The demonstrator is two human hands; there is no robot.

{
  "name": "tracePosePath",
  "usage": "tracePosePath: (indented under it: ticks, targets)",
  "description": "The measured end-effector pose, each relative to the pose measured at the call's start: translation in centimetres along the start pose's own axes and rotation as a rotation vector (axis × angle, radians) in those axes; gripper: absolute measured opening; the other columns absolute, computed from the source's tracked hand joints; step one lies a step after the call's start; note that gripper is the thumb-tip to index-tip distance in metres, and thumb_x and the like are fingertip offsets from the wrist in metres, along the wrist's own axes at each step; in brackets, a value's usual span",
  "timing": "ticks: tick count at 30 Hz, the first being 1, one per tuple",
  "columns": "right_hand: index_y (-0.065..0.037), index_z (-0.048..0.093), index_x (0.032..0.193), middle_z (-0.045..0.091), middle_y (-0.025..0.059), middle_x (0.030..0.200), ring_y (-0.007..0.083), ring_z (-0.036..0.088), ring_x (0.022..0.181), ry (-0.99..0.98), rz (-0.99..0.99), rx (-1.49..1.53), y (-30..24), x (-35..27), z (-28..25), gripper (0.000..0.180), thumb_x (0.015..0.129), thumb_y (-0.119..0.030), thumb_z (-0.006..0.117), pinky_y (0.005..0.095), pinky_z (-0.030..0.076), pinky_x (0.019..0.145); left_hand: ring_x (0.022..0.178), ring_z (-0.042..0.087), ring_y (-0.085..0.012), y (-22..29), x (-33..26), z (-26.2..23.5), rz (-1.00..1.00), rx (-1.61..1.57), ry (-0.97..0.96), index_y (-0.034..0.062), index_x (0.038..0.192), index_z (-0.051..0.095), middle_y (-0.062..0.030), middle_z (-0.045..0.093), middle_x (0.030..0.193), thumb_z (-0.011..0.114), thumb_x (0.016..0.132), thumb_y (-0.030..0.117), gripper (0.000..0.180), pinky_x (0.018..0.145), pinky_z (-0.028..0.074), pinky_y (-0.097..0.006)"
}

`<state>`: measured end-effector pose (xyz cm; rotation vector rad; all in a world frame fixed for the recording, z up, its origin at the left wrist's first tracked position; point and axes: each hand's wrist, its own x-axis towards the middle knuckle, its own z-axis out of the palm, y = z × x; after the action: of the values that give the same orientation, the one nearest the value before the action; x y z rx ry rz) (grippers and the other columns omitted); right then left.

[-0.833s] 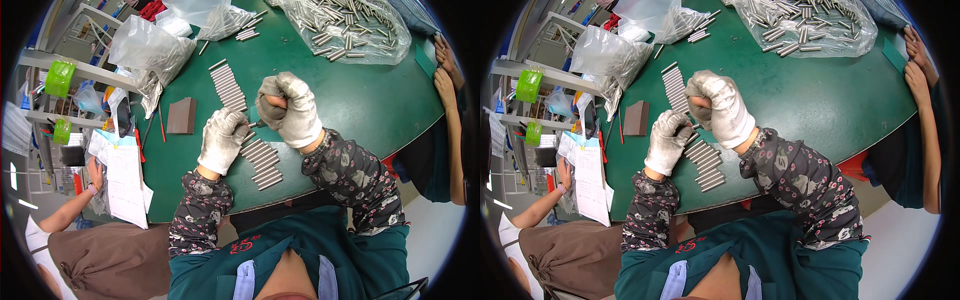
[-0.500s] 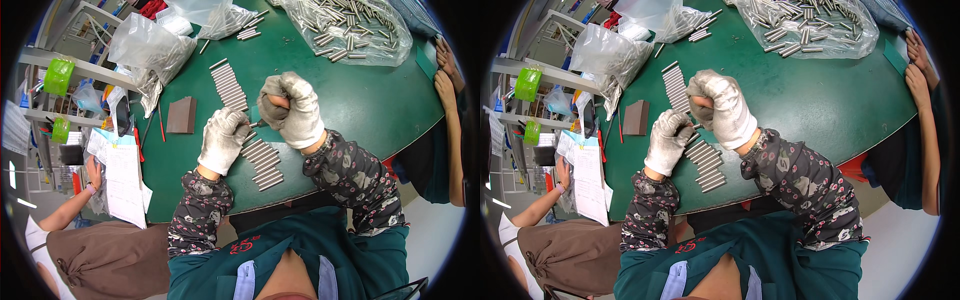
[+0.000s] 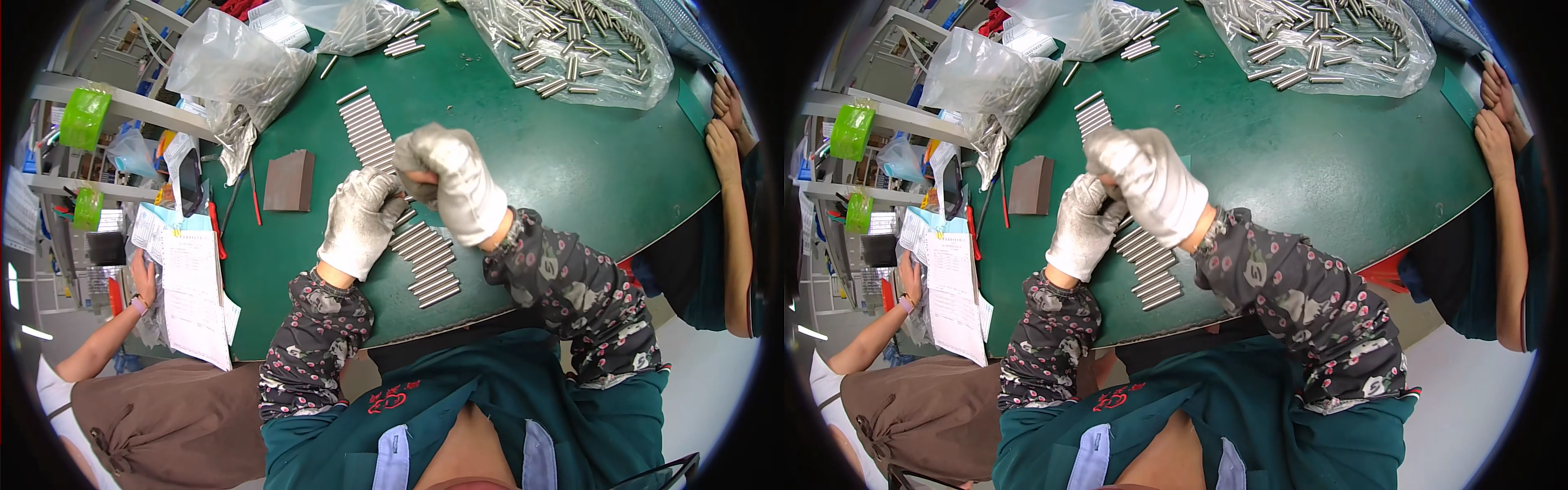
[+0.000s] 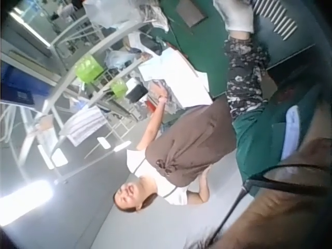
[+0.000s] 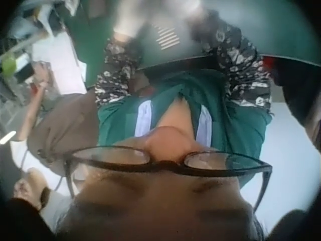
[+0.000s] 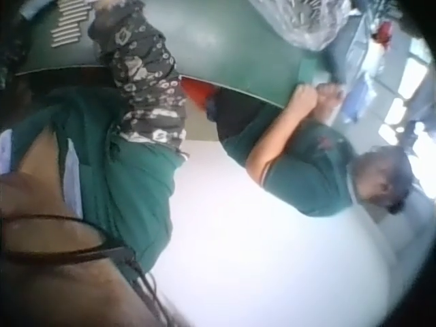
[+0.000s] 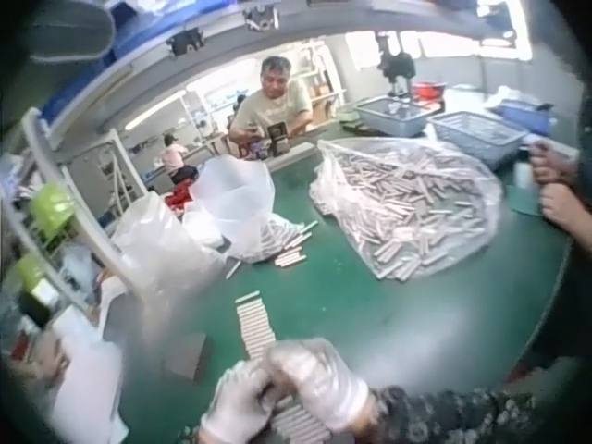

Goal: Inspecting and aligning small metal rods on a strip using a small tool at a manufacturing workbench.

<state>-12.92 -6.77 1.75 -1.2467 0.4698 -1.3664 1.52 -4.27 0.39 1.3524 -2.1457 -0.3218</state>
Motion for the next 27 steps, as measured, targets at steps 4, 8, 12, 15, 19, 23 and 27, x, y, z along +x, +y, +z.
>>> tracePosePath:
  ticks: [4, 8, 12, 15, 19, 23, 27]
  targets:
    - [-0.013, 0.028, 0.054, 0.026, -0.0018, 0.045, 0.0090, 0.024, 0.039, 0.120, 0.283, 0.225, -0.8, 0.0, -1.5, 0.045, 0.086, -0.043, 0.034, 0.0238, 0.017, 0.035, 0.075, 0.054, -0.0268, -0.2, -0.2, 0.4, 0.008, 0.004, 0.009, 0.0086, 0.078, 0.059, -0.0062, 0.056, 0.075, 0.063, 0.066, 0.006, 0.013, 0.068, 0.043, -0.037]
    - [-0.013, 0.029, 0.053, 0.025, -0.0022, 0.044, 0.0097, 0.023, 0.038, 0.192, 0.232, 0.334, -1.4, -0.3, -1.4, 0.044, 0.085, -0.043, 0.035, 0.0239, 0.017, 0.036, 0.074, 0.054, -0.0267, -0.7, -0.4, 0.3, 0.025, -0.014, 0.023, 0.0081, 0.078, 0.059, -0.0067, 0.057, 0.076, 0.064, 0.066, 0.005, 0.014, 0.066, 0.044, -0.036]
    - [-0.013, 0.030, 0.054, 0.025, -0.0022, 0.044, 0.0093, 0.023, 0.038, 0.194, 0.261, 0.288, -1.4, -0.5, -1.6, 0.045, 0.085, -0.045, 0.037, 0.0239, 0.018, 0.037, 0.073, 0.054, -0.0266, -0.3, -0.3, 0.4, 0.019, -0.057, 0.044, 0.0067, 0.077, 0.058, -0.0076, 0.057, 0.077, 0.065, 0.065, 0.003, 0.015, 0.064, 0.044, -0.035]
    - [-0.013, 0.031, 0.054, 0.026, -0.0023, 0.044, 0.0092, 0.024, 0.039, 0.151, 0.241, 0.287, -0.9, -0.5, -1.8, 0.046, 0.085, -0.046, 0.038, 0.0237, 0.018, 0.037, 0.072, 0.054, -0.0265, -0.1, -0.5, 0.3, -0.086, -0.126, 0.041, 0.0060, 0.077, 0.058, -0.0078, 0.057, 0.077, 0.065, 0.064, 0.002, 0.015, 0.064, 0.044, -0.035]
    - [-0.010, 0.038, 0.060, 0.030, -0.0047, 0.051, 0.0044, 0.026, 0.044, 0.027, 0.153, 0.238, -0.4, -0.8, -2.3, 0.043, 0.083, -0.047, 0.039, 0.0211, 0.020, 0.040, 0.072, 0.054, -0.0266, -0.6, -0.3, 0.3, 0.010, -0.062, 0.044, 0.0059, 0.076, 0.058, -0.0076, 0.056, 0.077, 0.065, 0.064, 0.002, 0.014, 0.064, 0.043, -0.035]
    - [-0.011, 0.034, 0.057, 0.028, -0.0035, 0.048, 0.0066, 0.025, 0.042, 0.029, 0.185, 0.287, -0.6, -0.7, -1.8, 0.046, 0.084, -0.048, 0.039, 0.0224, 0.019, 0.039, 0.072, 0.054, -0.0268, -0.5, -0.2, 0.2, 0.020, -0.035, 0.030, 0.0059, 0.077, 0.058, -0.0076, 0.057, 0.076, 0.065, 0.065, 0.002, 0.014, 0.064, 0.043, -0.035]
    - [-0.011, 0.035, 0.059, 0.028, -0.0049, 0.052, 0.0041, 0.024, 0.045, 0.015, 0.189, 0.290, -0.6, -0.8, -1.8, 0.045, 0.083, -0.049, 0.038, 0.0208, 0.019, 0.041, 0.072, 0.054, -0.0270, -0.5, -0.2, 0.2, 0.031, -0.020, 0.030, 0.0058, 0.077, 0.058, -0.0077, 0.057, 0.076, 0.064, 0.065, 0.002, 0.014, 0.065, 0.043, -0.036]
